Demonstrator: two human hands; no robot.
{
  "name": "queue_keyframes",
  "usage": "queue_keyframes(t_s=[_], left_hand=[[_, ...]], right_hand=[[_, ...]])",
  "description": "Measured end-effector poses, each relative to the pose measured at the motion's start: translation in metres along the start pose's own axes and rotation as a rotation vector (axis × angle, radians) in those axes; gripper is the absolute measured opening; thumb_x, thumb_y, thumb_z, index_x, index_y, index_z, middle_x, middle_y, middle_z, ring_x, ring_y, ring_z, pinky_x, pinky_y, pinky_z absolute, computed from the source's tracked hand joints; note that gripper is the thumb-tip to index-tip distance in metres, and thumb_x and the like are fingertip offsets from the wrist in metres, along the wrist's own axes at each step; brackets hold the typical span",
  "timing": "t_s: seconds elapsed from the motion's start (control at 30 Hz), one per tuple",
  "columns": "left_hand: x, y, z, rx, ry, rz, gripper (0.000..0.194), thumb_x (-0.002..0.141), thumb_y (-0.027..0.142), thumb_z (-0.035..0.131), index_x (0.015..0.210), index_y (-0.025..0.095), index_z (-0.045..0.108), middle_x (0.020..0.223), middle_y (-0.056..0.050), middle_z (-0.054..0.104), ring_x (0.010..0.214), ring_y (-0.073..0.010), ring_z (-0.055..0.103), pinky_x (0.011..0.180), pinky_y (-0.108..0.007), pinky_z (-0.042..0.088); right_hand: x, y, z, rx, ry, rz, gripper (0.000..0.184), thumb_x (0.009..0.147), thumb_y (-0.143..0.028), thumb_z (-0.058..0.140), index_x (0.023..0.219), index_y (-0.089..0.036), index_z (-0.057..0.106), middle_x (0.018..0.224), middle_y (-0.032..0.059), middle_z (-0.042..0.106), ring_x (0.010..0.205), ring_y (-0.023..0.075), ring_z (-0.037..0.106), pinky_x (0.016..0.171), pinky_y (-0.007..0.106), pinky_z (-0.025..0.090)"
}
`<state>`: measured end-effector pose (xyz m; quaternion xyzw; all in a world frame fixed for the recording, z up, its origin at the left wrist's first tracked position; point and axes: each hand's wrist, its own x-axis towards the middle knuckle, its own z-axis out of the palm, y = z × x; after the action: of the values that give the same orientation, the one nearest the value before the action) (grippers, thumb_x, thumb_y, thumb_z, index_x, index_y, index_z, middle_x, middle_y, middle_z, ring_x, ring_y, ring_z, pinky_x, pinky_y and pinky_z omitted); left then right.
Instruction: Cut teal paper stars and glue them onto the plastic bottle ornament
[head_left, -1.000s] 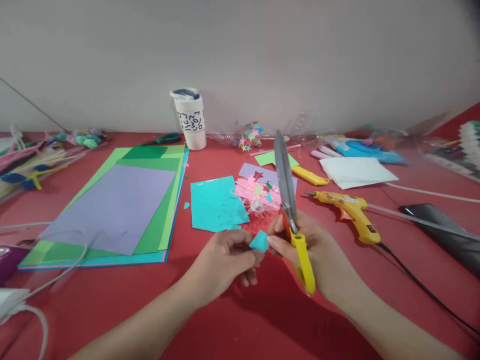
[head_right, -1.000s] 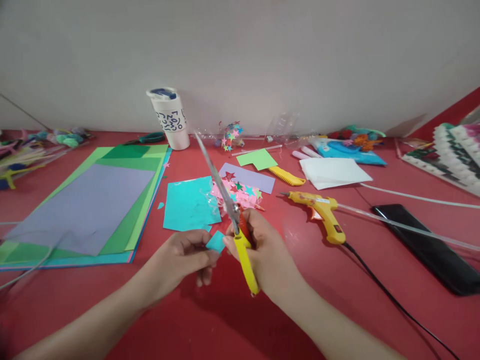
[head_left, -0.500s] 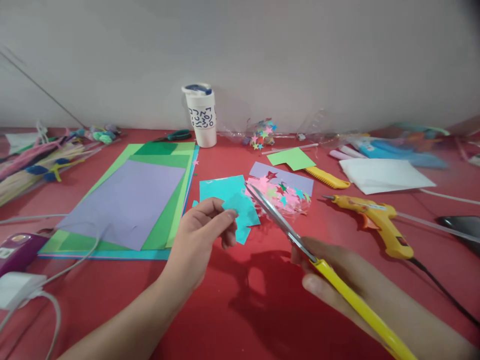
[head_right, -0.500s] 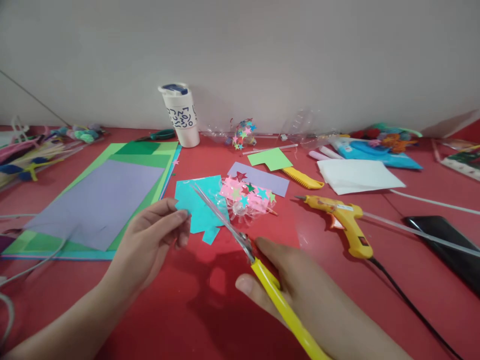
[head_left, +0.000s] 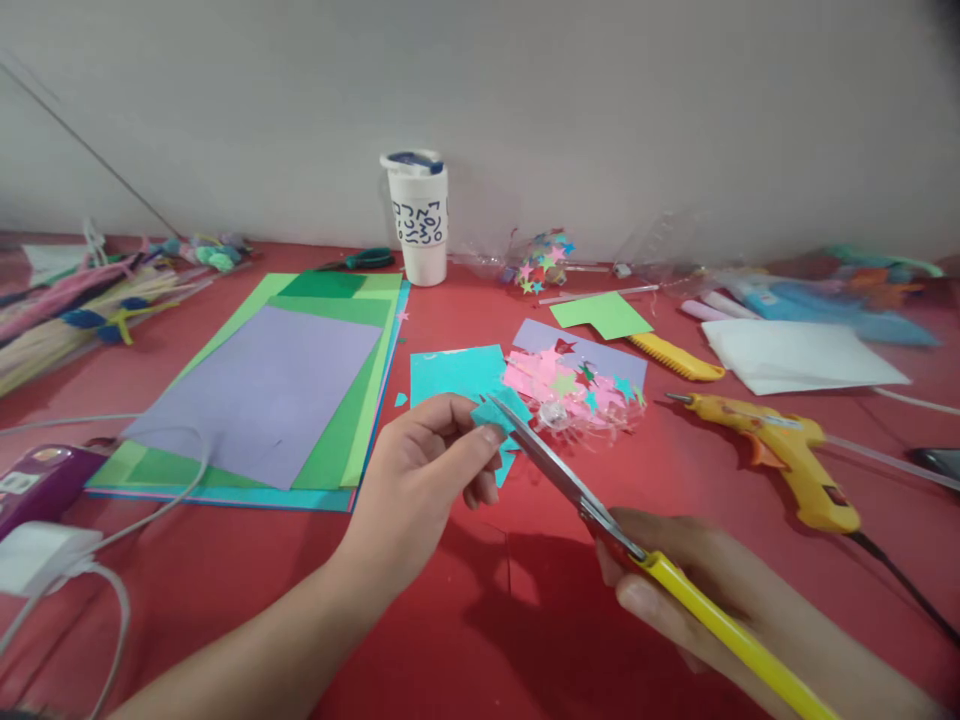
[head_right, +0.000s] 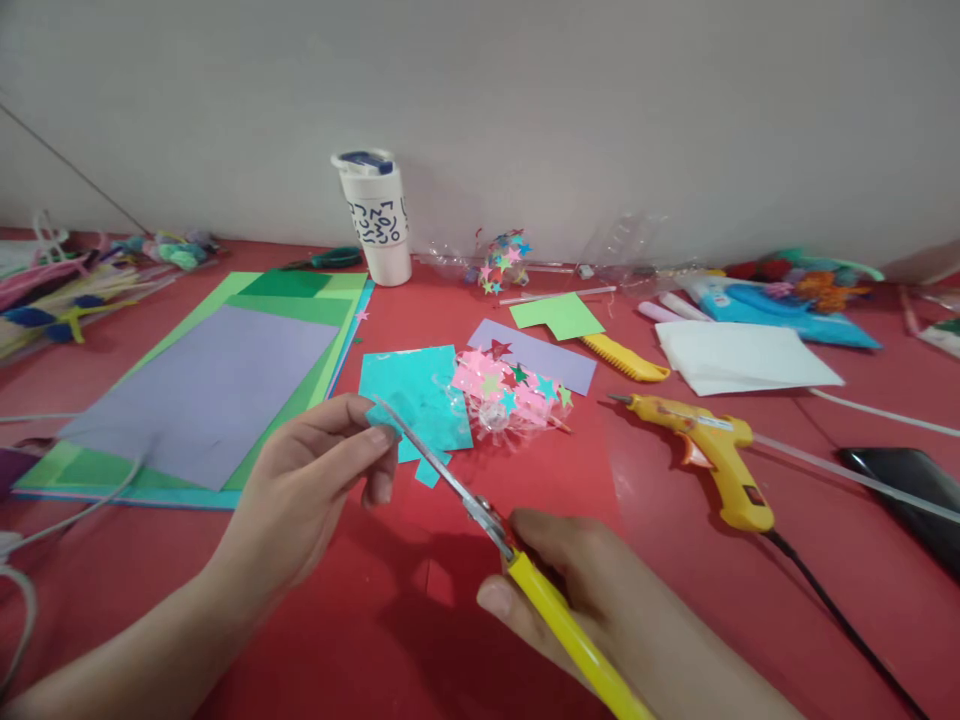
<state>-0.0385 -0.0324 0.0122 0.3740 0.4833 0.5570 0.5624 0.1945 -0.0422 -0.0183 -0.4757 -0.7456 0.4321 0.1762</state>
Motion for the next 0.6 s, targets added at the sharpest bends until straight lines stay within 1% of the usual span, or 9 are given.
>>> queue_keyframes(t_s=[0.13, 0.23, 0.47, 0.6], left_hand=[[0.000, 0.000, 0.000, -0.016, -0.013, -0.007, 0.013, 0.077, 0.019, 0.062, 0.065, 0.017, 0.058, 0.053, 0.006, 0.055, 0.044, -0.0043, 0.051, 0.045, -0.015, 0.041], [0.000, 0.000, 0.000, -0.021, -0.020, -0.007, 0.013, 0.077, 0.018, 0.061, 0.065, 0.017, 0.058, 0.052, 0.007, 0.055, 0.044, -0.0039, 0.051, 0.046, -0.015, 0.041], [0.000, -0.002, -0.001, -0.031, -0.029, -0.011, 0.012, 0.077, 0.019, 0.063, 0.066, 0.017, 0.059, 0.050, 0.006, 0.056, 0.043, -0.0040, 0.051, 0.045, -0.014, 0.041], [0.001, -0.003, -0.002, -0.045, -0.022, -0.014, 0.012, 0.077, 0.019, 0.063, 0.066, 0.017, 0.059, 0.051, 0.006, 0.057, 0.043, -0.0041, 0.051, 0.045, -0.015, 0.041]], right_hand=[[0.003, -0.007, 0.000, 0.054, -0.042, 0.027, 0.037, 0.080, -0.057, 0.062, 0.072, -0.022, 0.062, 0.066, 0.0013, 0.065, 0.053, 0.0158, 0.057, 0.041, 0.021, 0.044], [0.005, -0.011, 0.000, 0.063, -0.052, 0.026, 0.040, 0.079, -0.060, 0.061, 0.071, -0.021, 0.061, 0.064, 0.0013, 0.063, 0.053, 0.0155, 0.055, 0.040, 0.021, 0.043], [0.005, -0.012, 0.001, 0.064, -0.088, 0.044, 0.045, 0.081, -0.064, 0.056, 0.072, -0.020, 0.061, 0.061, 0.0006, 0.060, 0.047, 0.0125, 0.048, 0.039, 0.021, 0.039], [0.006, -0.013, 0.002, 0.045, -0.069, 0.019, 0.046, 0.080, -0.066, 0.055, 0.069, -0.021, 0.059, 0.061, 0.0012, 0.060, 0.050, 0.0143, 0.051, 0.038, 0.021, 0.038]])
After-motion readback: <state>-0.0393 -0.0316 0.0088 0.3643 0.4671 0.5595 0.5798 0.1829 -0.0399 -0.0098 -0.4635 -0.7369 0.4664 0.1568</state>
